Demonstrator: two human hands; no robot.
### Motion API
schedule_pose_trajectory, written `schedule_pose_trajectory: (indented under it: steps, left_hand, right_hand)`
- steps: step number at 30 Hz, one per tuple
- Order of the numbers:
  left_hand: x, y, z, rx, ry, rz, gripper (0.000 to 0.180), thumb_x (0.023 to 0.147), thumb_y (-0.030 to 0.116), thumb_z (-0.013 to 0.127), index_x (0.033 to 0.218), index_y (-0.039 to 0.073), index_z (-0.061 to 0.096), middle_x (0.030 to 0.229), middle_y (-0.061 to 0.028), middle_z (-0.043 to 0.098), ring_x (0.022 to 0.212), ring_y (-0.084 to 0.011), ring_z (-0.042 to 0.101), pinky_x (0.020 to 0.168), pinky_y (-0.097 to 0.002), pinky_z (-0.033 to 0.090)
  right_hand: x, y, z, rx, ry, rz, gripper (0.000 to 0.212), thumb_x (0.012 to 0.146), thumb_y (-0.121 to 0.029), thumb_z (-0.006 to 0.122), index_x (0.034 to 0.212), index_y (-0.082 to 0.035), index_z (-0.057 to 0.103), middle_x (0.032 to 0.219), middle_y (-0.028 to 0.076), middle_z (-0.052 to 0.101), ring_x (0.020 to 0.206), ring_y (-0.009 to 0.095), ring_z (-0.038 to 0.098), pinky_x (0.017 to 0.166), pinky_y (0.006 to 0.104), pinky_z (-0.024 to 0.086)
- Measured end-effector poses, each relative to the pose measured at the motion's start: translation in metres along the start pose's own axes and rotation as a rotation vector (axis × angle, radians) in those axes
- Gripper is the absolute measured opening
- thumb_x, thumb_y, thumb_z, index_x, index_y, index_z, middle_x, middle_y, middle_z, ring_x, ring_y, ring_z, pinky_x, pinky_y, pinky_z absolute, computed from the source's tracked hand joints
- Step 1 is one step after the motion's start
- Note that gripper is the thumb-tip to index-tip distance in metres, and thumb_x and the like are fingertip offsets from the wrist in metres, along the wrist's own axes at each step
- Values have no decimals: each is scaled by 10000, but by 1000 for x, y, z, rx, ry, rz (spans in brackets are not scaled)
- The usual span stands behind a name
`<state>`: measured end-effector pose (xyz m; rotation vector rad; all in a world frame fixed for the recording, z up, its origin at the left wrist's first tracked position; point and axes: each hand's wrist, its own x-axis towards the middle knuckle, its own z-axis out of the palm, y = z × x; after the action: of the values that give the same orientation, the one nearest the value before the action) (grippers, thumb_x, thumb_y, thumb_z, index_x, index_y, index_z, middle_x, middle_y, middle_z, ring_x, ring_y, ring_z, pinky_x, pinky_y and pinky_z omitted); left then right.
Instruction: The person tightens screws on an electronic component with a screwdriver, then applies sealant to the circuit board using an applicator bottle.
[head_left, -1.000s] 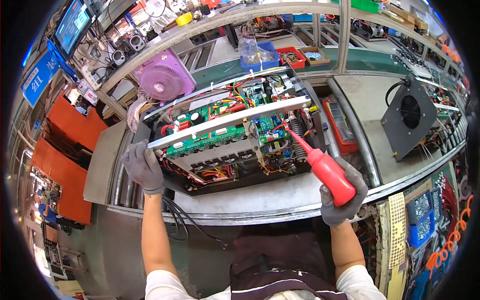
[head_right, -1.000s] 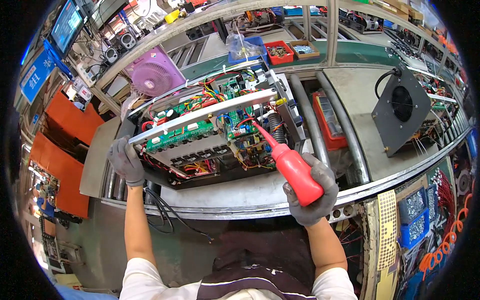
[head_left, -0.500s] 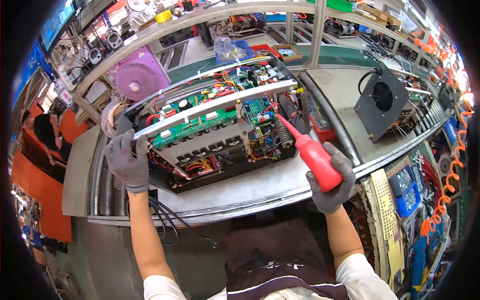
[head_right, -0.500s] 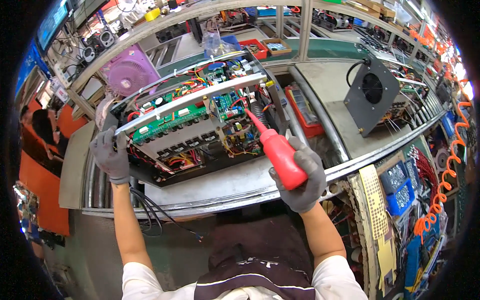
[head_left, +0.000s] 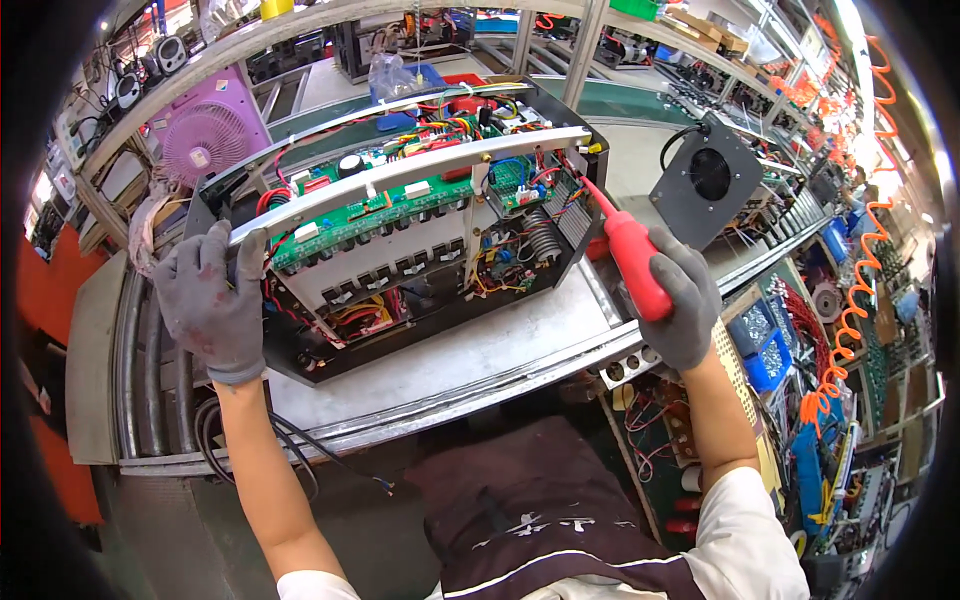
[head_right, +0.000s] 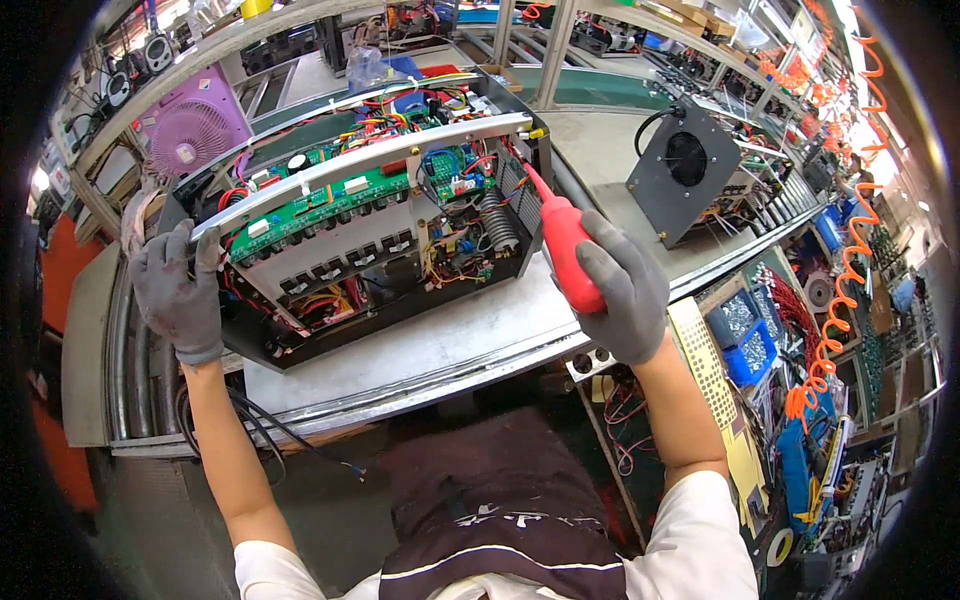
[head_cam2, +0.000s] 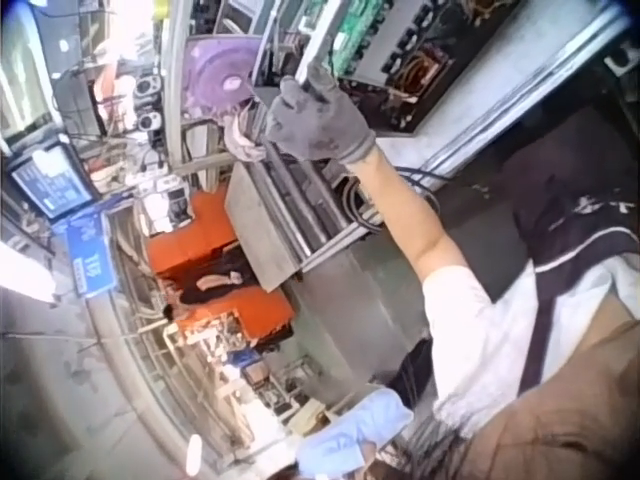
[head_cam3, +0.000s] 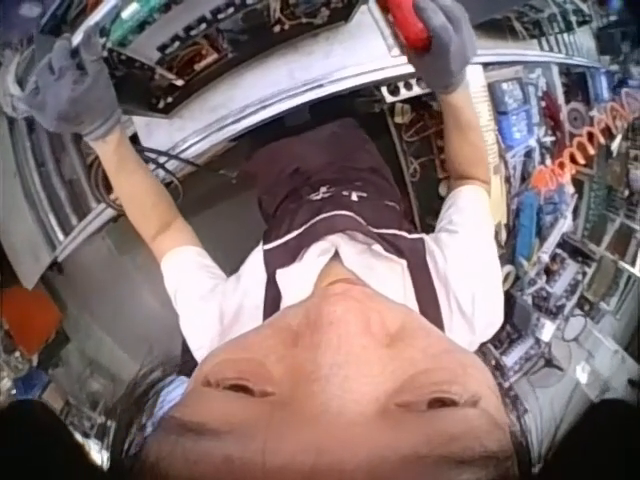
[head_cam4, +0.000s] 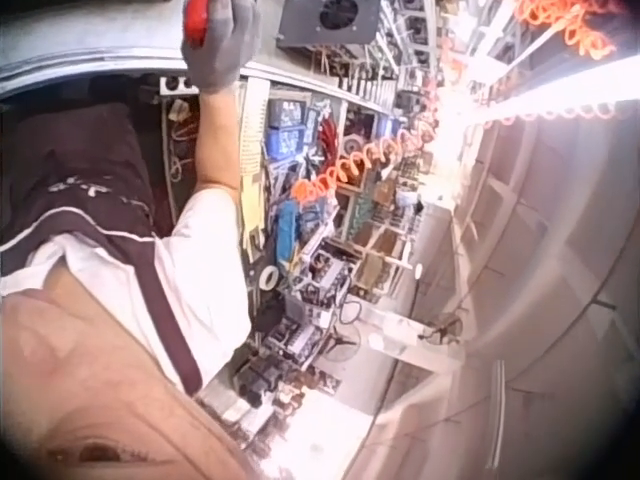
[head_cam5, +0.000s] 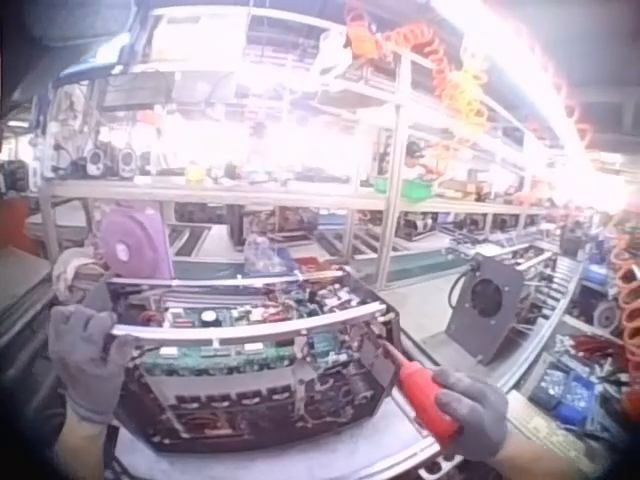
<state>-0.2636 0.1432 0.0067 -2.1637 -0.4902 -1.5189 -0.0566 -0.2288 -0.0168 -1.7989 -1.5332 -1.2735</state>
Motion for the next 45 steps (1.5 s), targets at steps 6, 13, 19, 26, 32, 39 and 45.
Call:
schedule_pose_trajectory:
  steps: [6,13,19,26,32,39,45]
  left_hand:
    - [-1,0,2,-13,-7,-28,344,833,407,710,955,85,716,863,-45,627,856,-258,555,759,-375,467]
    - [-2,-1,4,7,-16,-36,333,843,403,699,959,91,706,867,-47,623,875,-262,558,778,-391,477]
    - [-4,-4,0,-47,-30,-43,323,843,388,704,958,85,701,871,-53,624,871,-269,563,788,-398,481]
    - [-6,-5,5,10,4,10,290,830,364,726,963,107,714,900,-51,648,879,-261,581,790,-392,479]
    - [-9,-13,12,-34,35,81,268,839,325,730,957,84,718,859,-49,668,828,-234,611,840,-369,462]
    - [-9,-9,12,-34,-17,47,246,877,291,704,1007,84,727,941,-54,684,923,-253,603,842,-362,473]
    - [-9,-6,6,44,-43,-9,272,866,319,708,1011,90,723,942,-58,672,932,-262,598,880,-381,466]
  right_hand:
    - [20,6,10,-47,-129,-85,589,594,10,776,1134,-51,548,1167,228,613,859,362,651,689,402,539]
    - [35,2,15,-125,-221,-115,576,604,-62,771,1136,-63,550,1146,185,614,888,339,642,732,402,541]
    - [46,4,11,-143,-362,-130,574,606,-77,770,1139,-72,555,1147,149,608,904,324,633,730,398,541]
    - [89,27,15,-75,-399,-143,545,613,-58,753,1112,-148,551,1045,98,635,887,314,638,746,407,528]
    - [162,19,20,-34,-654,-134,253,709,-62,634,948,-42,555,802,143,621,784,343,648,680,429,504]
    - [113,27,5,-110,-446,-215,454,693,-45,714,1105,-134,545,934,120,638,863,342,643,729,414,523]
    - [72,13,-4,-95,-436,-205,522,661,-43,735,1135,-114,529,1081,88,611,911,303,625,730,385,518]
